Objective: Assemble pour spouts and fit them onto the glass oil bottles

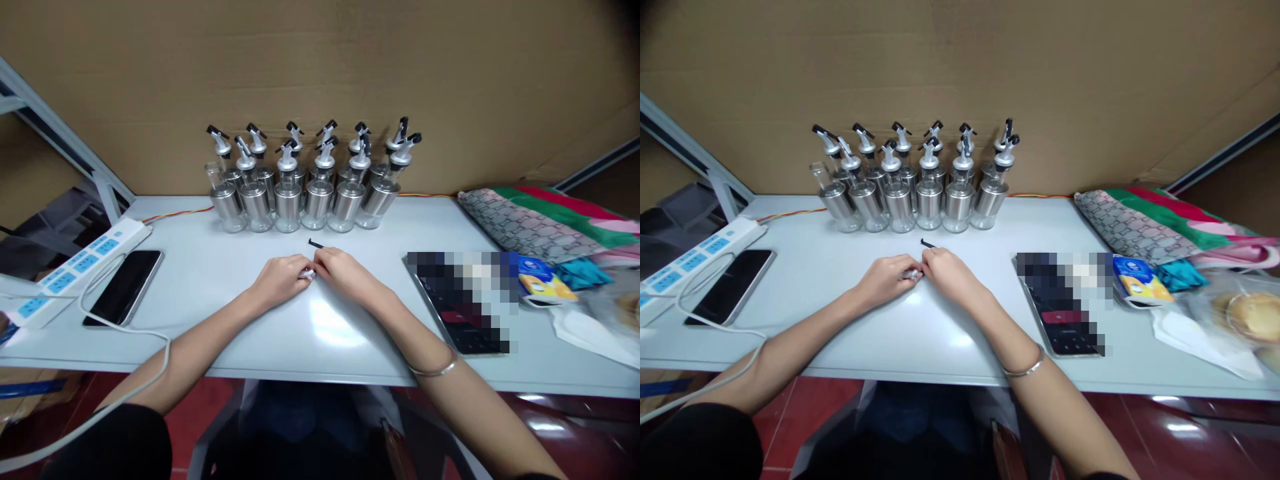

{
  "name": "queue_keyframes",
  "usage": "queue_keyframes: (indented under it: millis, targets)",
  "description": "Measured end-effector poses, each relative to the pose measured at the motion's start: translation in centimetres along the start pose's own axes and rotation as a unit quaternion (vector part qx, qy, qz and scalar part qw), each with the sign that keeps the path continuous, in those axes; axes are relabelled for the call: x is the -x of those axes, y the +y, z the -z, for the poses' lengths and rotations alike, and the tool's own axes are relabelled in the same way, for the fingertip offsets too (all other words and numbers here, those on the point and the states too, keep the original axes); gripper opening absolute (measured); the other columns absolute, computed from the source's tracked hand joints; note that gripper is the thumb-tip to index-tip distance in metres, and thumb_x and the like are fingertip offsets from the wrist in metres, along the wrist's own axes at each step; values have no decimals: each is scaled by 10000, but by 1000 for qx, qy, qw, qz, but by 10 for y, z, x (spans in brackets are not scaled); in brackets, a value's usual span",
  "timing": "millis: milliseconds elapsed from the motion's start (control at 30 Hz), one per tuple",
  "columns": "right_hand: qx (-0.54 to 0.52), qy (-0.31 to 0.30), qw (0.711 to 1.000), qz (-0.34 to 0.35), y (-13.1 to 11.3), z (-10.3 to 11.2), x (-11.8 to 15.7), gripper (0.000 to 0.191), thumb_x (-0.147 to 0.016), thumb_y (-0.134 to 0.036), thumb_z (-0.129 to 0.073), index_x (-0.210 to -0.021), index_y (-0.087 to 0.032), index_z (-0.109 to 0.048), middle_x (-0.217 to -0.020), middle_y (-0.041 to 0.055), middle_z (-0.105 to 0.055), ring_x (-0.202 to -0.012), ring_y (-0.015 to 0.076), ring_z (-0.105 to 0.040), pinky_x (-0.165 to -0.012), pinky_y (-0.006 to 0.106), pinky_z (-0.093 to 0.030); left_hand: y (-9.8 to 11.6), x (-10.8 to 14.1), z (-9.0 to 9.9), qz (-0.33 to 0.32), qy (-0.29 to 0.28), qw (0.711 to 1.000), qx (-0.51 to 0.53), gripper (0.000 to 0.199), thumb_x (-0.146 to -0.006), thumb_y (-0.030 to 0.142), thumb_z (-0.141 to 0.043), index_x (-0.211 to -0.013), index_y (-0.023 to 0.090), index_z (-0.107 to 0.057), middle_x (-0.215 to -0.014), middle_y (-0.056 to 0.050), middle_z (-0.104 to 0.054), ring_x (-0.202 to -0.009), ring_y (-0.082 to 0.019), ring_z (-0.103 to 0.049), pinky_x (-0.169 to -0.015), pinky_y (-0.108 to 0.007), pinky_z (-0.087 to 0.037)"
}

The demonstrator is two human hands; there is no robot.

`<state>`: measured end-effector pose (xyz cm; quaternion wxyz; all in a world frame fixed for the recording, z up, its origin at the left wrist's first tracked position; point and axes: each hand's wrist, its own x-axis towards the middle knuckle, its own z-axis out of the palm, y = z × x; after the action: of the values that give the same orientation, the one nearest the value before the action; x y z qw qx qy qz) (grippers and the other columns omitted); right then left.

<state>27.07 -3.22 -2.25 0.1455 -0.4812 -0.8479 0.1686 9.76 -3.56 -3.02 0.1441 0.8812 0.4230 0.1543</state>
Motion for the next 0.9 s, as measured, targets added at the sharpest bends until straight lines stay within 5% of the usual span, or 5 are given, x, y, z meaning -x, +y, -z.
queue_keyframes:
  millis: [300, 567, 900]
  targets:
    - [-37, -10, 999, 37, 1, 9, 4, 176, -767, -26, -472, -845, -146, -574, -799, 48, -592, -750, 156, -532, -699, 242, -385, 3, -1, 1, 24, -9, 999, -36, 223, -806, 160, -509, -1003, 203, -603, -987, -23, -678, -860, -190, -646, -730, -275, -478]
    - [-30, 4, 999, 41, 3, 8, 3, 92, -797, -83, -519, -751, -154, -557, -763, 43, -537, -739, 162, -493, -687, 262, -379, 12, 3, 7, 44, 15, 998, -29, 224, -803, 214, -482, -1023, 199, -521, -916, -35, -670, -751, -211, -643, -652, -301, -470]
    - [-50, 41, 997, 39, 2, 17, 6, 128, -812, -173, -572, -933, -135, -594, -840, 57, -559, -775, 174, -533, -724, 285, -413, 8, 2, 12, 118, 46, 992, -4, 201, -821, 253, -485, -1004, 198, -422, -853, -36, -650, -710, -224, -665, -627, -302, -466]
